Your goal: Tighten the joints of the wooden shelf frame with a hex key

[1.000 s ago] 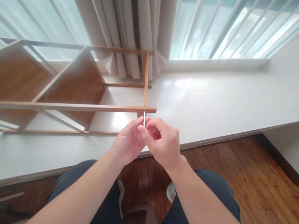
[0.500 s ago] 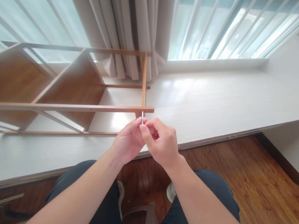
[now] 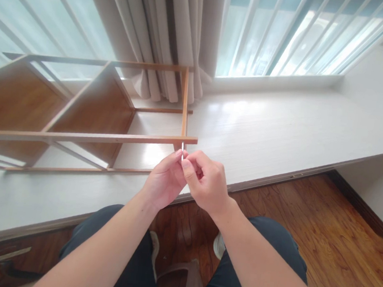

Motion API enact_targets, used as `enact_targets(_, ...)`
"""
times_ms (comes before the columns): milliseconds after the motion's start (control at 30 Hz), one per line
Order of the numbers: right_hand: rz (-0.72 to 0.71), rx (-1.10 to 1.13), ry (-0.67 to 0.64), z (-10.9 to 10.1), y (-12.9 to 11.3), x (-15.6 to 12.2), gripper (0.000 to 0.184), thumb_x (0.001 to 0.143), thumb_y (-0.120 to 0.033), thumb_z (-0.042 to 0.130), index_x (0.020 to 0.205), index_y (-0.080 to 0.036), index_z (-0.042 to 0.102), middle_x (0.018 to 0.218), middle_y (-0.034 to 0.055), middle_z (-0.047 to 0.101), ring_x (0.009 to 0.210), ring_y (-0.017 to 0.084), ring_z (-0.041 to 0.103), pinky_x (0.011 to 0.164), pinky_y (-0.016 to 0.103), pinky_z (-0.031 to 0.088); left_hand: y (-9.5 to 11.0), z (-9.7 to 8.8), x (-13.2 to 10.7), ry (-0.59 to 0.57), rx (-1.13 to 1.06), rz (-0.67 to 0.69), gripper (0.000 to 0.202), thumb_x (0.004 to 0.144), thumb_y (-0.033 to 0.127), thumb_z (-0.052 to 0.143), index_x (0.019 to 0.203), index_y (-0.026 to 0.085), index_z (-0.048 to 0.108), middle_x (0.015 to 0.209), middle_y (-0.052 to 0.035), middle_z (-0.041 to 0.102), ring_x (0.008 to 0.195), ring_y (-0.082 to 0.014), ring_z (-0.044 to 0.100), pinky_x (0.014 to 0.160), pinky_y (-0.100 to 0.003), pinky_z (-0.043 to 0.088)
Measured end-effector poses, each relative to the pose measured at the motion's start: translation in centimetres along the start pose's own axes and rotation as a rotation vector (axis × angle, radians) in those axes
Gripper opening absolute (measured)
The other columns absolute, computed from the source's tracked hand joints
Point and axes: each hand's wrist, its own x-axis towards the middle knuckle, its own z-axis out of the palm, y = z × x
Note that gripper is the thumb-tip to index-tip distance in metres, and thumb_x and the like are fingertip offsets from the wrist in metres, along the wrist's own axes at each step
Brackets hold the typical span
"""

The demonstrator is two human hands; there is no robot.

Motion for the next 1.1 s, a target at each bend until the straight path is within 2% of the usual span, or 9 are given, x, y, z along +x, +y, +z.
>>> enact_targets(333,-0.014,0.036,-0.014,0.00,0.18,-0.12,0.027,0.104,-0.034,0.051,0.086,-0.017,0.064,0.060,-0.0042,0.055,0.053,0.007,0.051,0.055,0.021,0.040,-0.04,-0.10,0.06,-0.030,0.007,0.000,0.026,0.077,0.038,0.082,0.084,0.016,0.070,0.067,0.0019,0.055,0.067,-0.0111,0.059,0.061,-0.024,0.050)
enact_targets(700,-0.001,0.110,-0.026,-0.06,0.28,-0.28,0.027,0.105,-0.032,0.050,0.085,-0.018,0.061,0.060,-0.0047,0.054,0.054,0.007,0.050,0.057,0.021,0.040,-0.06,-0.16,0.16,-0.071,0.030,0.009,0.025,0.080,0.040,0.079,0.084,0.017,0.070,0.065,0.0024,0.058,0.060,-0.0108,0.059,0.060,-0.026,0.050)
enact_targets(933,0.089,0.239,-0.040,0.29,0.64,-0.38,0.029,0.104,-0.037,0.052,0.086,-0.017,0.063,0.061,-0.0037,0.055,0.056,0.008,0.052,0.058,0.023,0.042,-0.05,-0.22,0.20,-0.081,0.035,0.010,0.028,0.080,0.041,0.080,0.086,0.016,0.067,0.063,0.0041,0.054,0.057,-0.0113,0.062,0.058,-0.024,0.051)
enact_targets(1100,0.243,0.521,-0.072,0.65,0.62,-0.46,0.029,0.102,-0.041,0.057,0.086,-0.017,0.063,0.056,-0.0048,0.053,0.051,0.008,0.049,0.055,0.023,0.042,0.08,-0.18,0.16,-0.084,0.070,0.001,0.032,0.079,0.043,0.079,0.088,0.017,0.064,0.061,0.0054,0.054,0.048,-0.0138,0.061,0.052,-0.027,0.051)
